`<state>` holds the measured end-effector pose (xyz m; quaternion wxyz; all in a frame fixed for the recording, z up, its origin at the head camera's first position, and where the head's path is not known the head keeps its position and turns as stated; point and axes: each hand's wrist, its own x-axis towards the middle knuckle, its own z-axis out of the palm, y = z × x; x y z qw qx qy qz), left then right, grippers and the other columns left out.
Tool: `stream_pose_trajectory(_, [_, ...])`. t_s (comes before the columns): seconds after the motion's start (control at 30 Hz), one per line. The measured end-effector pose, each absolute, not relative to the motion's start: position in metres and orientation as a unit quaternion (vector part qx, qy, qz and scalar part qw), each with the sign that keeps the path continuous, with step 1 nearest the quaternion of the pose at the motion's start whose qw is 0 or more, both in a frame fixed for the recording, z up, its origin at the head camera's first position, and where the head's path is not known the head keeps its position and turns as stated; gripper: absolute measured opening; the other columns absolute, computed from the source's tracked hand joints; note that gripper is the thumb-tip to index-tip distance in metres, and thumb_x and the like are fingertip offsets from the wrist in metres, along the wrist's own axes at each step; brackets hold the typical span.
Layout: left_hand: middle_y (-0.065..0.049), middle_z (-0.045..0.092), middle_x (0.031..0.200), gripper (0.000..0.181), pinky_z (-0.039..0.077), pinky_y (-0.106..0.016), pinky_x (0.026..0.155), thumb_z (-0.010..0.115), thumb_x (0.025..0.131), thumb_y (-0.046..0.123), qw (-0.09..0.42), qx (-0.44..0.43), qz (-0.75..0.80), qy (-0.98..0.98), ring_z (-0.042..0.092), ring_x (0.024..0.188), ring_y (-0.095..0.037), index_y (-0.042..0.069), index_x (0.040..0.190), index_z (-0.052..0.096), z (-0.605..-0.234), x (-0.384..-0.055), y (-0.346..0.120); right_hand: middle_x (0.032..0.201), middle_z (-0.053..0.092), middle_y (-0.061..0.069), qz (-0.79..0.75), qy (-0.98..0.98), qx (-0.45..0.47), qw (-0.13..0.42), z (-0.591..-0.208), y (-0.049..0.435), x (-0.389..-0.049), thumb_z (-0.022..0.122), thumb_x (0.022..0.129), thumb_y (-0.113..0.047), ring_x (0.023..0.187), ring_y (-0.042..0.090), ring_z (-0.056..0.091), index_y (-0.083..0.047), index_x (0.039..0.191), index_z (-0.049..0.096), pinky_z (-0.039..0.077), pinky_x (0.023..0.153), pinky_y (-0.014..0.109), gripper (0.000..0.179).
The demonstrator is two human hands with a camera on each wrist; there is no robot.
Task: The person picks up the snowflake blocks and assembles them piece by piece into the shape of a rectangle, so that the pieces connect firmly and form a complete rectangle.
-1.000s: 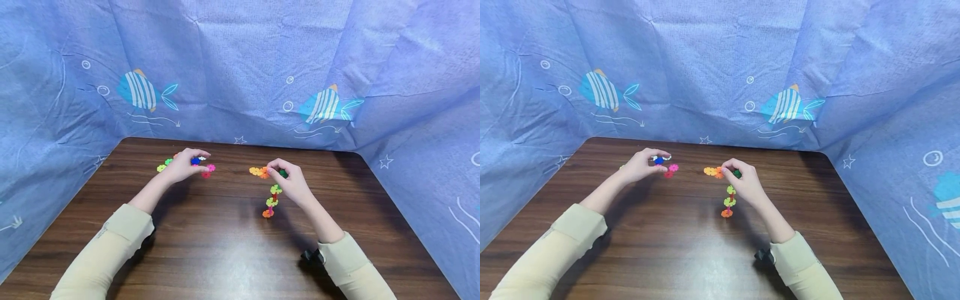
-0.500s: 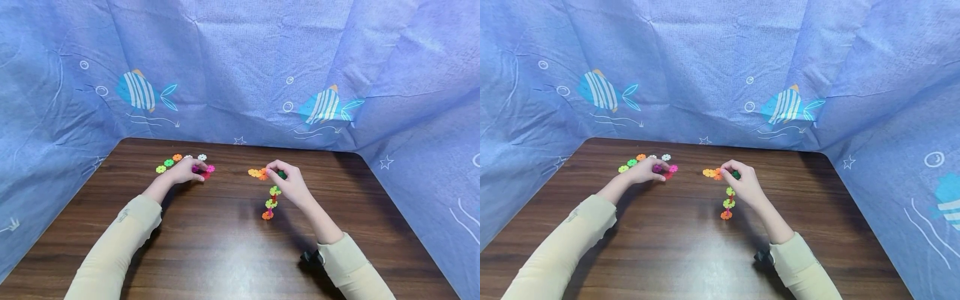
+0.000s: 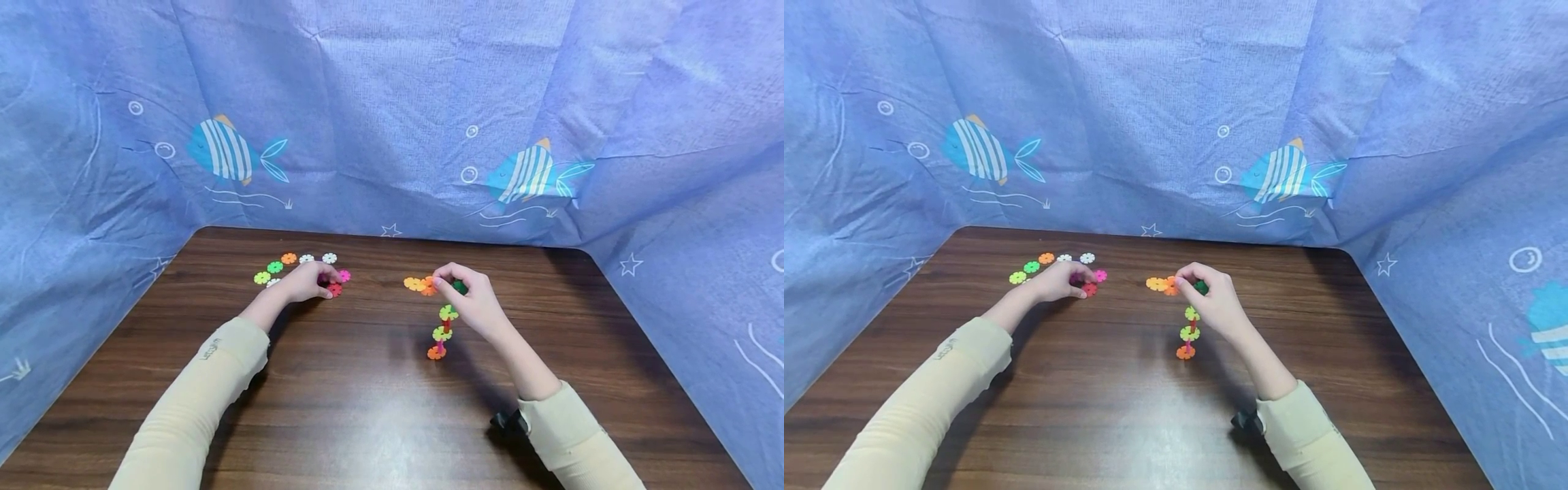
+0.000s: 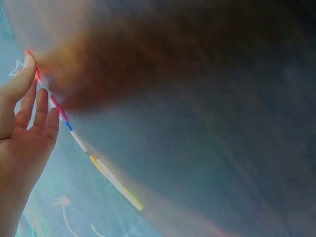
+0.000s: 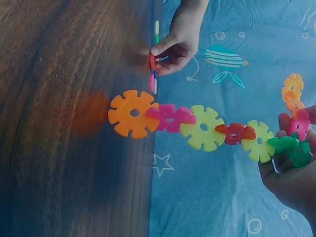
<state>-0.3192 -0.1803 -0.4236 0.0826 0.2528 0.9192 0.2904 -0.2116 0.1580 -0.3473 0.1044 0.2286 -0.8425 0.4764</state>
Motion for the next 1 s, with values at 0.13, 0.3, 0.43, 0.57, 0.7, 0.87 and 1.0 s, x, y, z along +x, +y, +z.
stream_pose_trajectory(0.13, [-0.004, 0.067, 0.093, 0.024, 0.049, -0.037, 0.081, 0.078, 0.076, 0.006, 0.076, 0.248, 0.286, 0.922, 0.059, 0.088, -0.021, 0.008, 0.099, 0.071, -0.424, -0.318, -0.179, 0.083, 0.066, 0.01, 0.479, -0.842, 0.227, 0.105, -0.355, 0.161, -0.215, 0.062, 0.092, -0.019, 0.071, 0.013, 0.053, -0.01, 0.095, 0.067, 0.044, 0.062, 0.022, 0.011])
stream_pose_trajectory(0.3, [-0.001, 0.067, 0.082, 0.017, 0.048, -0.03, 0.071, 0.076, 0.077, 0.003, 0.073, 0.251, 0.3, 0.917, 0.057, 0.075, -0.014, 0.008, 0.092, 0.07, -0.421, -0.314, -0.178, 0.081, 0.066, 0.004, 0.476, -0.841, 0.234, 0.11, -0.358, 0.161, -0.214, 0.062, 0.092, -0.025, 0.071, 0.012, 0.054, -0.014, 0.095, 0.067, 0.045, 0.063, 0.023, 0.013])
stream_pose_trajectory(0.43, [-0.001, 0.068, 0.082, 0.013, 0.048, -0.03, 0.072, 0.073, 0.08, 0.002, 0.065, 0.255, 0.305, 0.915, 0.058, 0.075, -0.013, 0.007, 0.092, 0.07, -0.417, -0.31, -0.178, 0.081, 0.066, 0.001, 0.474, -0.841, 0.237, 0.111, -0.36, 0.161, -0.213, 0.062, 0.092, -0.026, 0.071, 0.011, 0.055, -0.015, 0.095, 0.068, 0.046, 0.063, 0.023, 0.013])
stream_pose_trajectory(0.57, [0.0, 0.069, 0.083, 0.013, 0.048, -0.03, 0.071, 0.073, 0.08, 0.004, 0.05, 0.257, 0.3, 0.917, 0.058, 0.076, -0.013, 0.009, 0.092, 0.07, -0.413, -0.311, -0.177, 0.083, 0.066, 0.0, 0.473, -0.842, 0.236, 0.108, -0.358, 0.16, -0.213, 0.062, 0.092, -0.025, 0.073, 0.013, 0.057, -0.014, 0.096, 0.068, 0.047, 0.064, 0.023, 0.013])
stream_pose_trajectory(0.7, [0.0, 0.069, 0.083, 0.014, 0.049, -0.031, 0.071, 0.074, 0.08, 0.006, 0.034, 0.256, 0.303, 0.918, 0.059, 0.077, -0.014, 0.01, 0.093, 0.071, -0.404, -0.308, -0.175, 0.086, 0.068, 0.001, 0.472, -0.845, 0.231, 0.099, -0.352, 0.158, -0.21, 0.062, 0.092, -0.022, 0.077, 0.016, 0.06, -0.012, 0.097, 0.068, 0.048, 0.067, 0.022, 0.013])
stream_pose_trajectory(0.87, [0.0, 0.068, 0.081, 0.014, 0.048, -0.03, 0.069, 0.073, 0.081, 0.006, 0.009, 0.242, 0.318, 0.917, 0.058, 0.076, -0.015, 0.01, 0.094, 0.071, -0.387, -0.298, -0.169, 0.088, 0.068, -0.002, 0.464, -0.849, 0.228, 0.105, -0.349, 0.158, -0.21, 0.063, 0.091, -0.024, 0.076, 0.012, 0.059, -0.015, 0.098, 0.068, 0.048, 0.066, 0.024, 0.012])
stream_pose_trajectory(1.0, [0.0, 0.068, 0.08, 0.012, 0.048, -0.029, 0.068, 0.072, 0.082, 0.007, -0.015, 0.233, 0.337, 0.912, 0.059, 0.074, -0.014, 0.01, 0.093, 0.071, -0.377, -0.29, -0.164, 0.087, 0.068, -0.005, 0.471, -0.847, 0.224, 0.106, -0.351, 0.158, -0.213, 0.066, 0.089, -0.028, 0.073, 0.012, 0.058, -0.019, 0.098, 0.068, 0.048, 0.062, 0.024, 0.013])
